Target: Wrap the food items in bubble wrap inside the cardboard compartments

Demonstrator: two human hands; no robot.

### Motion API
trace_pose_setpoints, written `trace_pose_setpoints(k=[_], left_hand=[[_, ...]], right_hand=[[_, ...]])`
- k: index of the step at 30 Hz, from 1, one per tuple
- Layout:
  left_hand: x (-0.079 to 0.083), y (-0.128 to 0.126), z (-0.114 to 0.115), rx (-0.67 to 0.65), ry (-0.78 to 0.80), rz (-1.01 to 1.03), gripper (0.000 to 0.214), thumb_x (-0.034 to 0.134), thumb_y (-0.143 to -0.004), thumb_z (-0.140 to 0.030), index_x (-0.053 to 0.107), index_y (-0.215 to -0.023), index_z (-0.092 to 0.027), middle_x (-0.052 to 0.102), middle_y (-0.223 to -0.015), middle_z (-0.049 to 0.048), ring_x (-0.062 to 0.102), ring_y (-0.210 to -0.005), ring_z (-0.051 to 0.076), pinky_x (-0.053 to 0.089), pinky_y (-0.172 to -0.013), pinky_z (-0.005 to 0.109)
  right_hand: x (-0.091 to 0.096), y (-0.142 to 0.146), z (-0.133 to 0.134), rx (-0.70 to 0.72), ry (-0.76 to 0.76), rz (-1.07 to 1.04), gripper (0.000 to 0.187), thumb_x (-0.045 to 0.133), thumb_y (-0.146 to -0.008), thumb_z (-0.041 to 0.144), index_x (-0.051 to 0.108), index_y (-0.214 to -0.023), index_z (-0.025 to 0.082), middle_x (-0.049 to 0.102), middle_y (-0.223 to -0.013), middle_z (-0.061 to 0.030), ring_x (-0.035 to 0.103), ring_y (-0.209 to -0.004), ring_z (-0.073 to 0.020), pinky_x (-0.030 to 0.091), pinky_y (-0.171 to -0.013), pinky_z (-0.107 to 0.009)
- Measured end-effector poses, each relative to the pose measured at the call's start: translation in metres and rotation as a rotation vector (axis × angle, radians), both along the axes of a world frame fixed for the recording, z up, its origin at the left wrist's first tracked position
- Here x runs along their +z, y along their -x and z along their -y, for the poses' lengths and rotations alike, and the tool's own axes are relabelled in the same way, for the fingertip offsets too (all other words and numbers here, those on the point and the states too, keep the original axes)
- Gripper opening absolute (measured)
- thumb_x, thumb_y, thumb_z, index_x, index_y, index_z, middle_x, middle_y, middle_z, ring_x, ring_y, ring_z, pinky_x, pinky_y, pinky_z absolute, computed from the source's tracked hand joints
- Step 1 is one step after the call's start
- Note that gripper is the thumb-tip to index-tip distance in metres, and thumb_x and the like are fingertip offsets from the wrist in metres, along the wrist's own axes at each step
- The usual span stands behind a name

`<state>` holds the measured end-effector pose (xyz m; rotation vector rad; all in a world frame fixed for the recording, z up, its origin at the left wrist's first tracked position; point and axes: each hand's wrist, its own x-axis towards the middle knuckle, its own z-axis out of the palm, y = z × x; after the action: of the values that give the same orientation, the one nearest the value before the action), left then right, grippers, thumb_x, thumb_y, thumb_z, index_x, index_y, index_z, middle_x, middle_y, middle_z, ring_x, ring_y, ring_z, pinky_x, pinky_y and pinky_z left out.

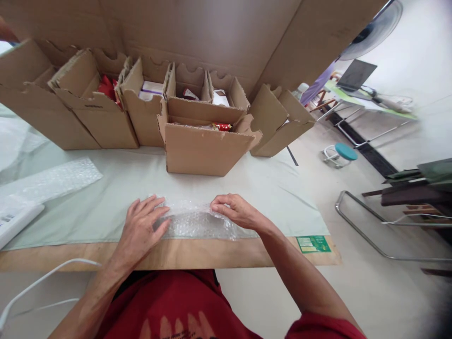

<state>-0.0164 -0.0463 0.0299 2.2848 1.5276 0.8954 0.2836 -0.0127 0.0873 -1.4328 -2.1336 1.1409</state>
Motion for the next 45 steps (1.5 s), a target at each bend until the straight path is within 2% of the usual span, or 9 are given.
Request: trace_pose_setpoints(k=[7,12,15,19,23,28,33,38,45], left_hand=[[0.037,0.01,-0.025,0.187,0.193,0.076,0.026,0.056,-0.091,-0.041,0.074,-0.1,-0.023,0.08,-0.098,0.0053,0.074,-0.087,0.024,0.056,-0.095,0.043],[0.034,0.002,-0.057,0.323,0.159,-0.129,0.049,0.056,-0.092,-0.034,0.061,-0.136,-0.012,0.077,-0.108,0.0162,0.071,-0.101,0.034,0.054,-0.096,0.052],[0.026,-0.003,-0.052,0.376,-0.087,-0.174,0.062,0.057,-0.094,-0.032,0.046,-0.15,-0.008,0.059,-0.141,0.0271,0.058,-0.13,0.042,0.047,-0.107,0.059],[0.019,-0.022,-0.022,0.232,-0.332,-0.179,0.065,0.055,-0.097,-0.023,0.033,-0.158,-0.016,0.038,-0.161,0.0265,0.041,-0.148,0.041,0.041,-0.115,0.059],[0.003,-0.042,-0.01,0.039,-0.323,-0.304,0.047,0.049,-0.098,-0.014,0.05,-0.145,-0.016,0.047,-0.155,0.0259,0.042,-0.148,0.039,0.043,-0.114,0.058],[-0.021,-0.039,-0.019,0.084,-0.188,-0.447,0.044,0.049,-0.1,-0.027,0.058,-0.14,-0.012,0.046,-0.155,0.0308,0.046,-0.144,0.047,0.045,-0.109,0.065],[-0.02,-0.033,-0.007,0.106,-0.169,-0.438,0.06,0.052,-0.099,-0.037,0.048,-0.15,-0.008,0.041,-0.158,0.0329,0.039,-0.147,0.051,0.04,-0.111,0.069],[-0.005,-0.039,0.012,0.025,-0.176,-0.426,0.05,0.052,-0.097,-0.028,0.057,-0.144,-0.011,0.043,-0.159,0.029,0.041,-0.147,0.048,0.034,-0.115,0.07],[-0.001,-0.04,0.006,-0.202,-0.117,-0.454,0.04,0.051,-0.097,-0.027,0.067,-0.132,-0.019,0.061,-0.147,0.0175,0.053,-0.14,0.039,0.042,-0.113,0.06]], right_hand=[[0.027,-0.007,-0.032,-0.053,-0.041,-0.091,0.027,0.054,-0.096,0.037,0.065,-0.08,0.019,0.068,-0.078,-0.0008,0.059,-0.074,-0.0146,0.044,-0.071,-0.027],[0.019,-0.009,-0.024,-0.386,-0.557,0.051,0.018,0.055,-0.098,0.029,0.069,-0.091,0.019,0.076,-0.091,-0.0045,0.067,-0.086,-0.0198,0.045,-0.082,-0.033],[0.009,-0.001,0.004,-0.359,-0.817,0.085,0.013,0.056,-0.099,0.022,0.069,-0.095,0.02,0.077,-0.095,-0.0054,0.069,-0.09,-0.02,0.046,-0.086,-0.035],[-0.003,0.029,0.034,-0.236,-0.994,0.151,0.018,0.056,-0.093,0.01,0.069,-0.1,0.02,0.075,-0.113,-0.0103,0.067,-0.1,-0.0217,0.046,-0.085,-0.037],[-0.015,0.063,0.049,-0.069,-1.159,0.132,0.025,0.055,-0.091,0.011,0.071,-0.103,0.025,0.074,-0.121,-0.0033,0.062,-0.116,-0.0212,0.042,-0.1,-0.04],[-0.04,0.071,0.043,0.341,-0.987,0.253,0.027,0.049,-0.101,0.023,0.071,-0.116,0.021,0.07,-0.134,-0.0045,0.058,-0.126,-0.0216,0.046,-0.097,-0.035],[-0.054,0.042,0.018,0.007,-0.612,0.551,0.055,0.053,-0.103,0.047,0.056,-0.145,0.012,0.051,-0.156,-0.0207,0.046,-0.143,-0.0363,0.046,-0.107,-0.05],[-0.053,0.023,0.027,0.069,-0.566,0.533,0.053,0.055,-0.103,0.046,0.057,-0.145,0.014,0.052,-0.155,-0.0181,0.046,-0.142,-0.0357,0.044,-0.109,-0.051],[-0.04,0.013,0.04,0.137,-0.556,0.472,0.049,0.06,-0.1,0.046,0.062,-0.139,0.015,0.058,-0.15,-0.0181,0.052,-0.136,-0.035,0.047,-0.102,-0.052]])
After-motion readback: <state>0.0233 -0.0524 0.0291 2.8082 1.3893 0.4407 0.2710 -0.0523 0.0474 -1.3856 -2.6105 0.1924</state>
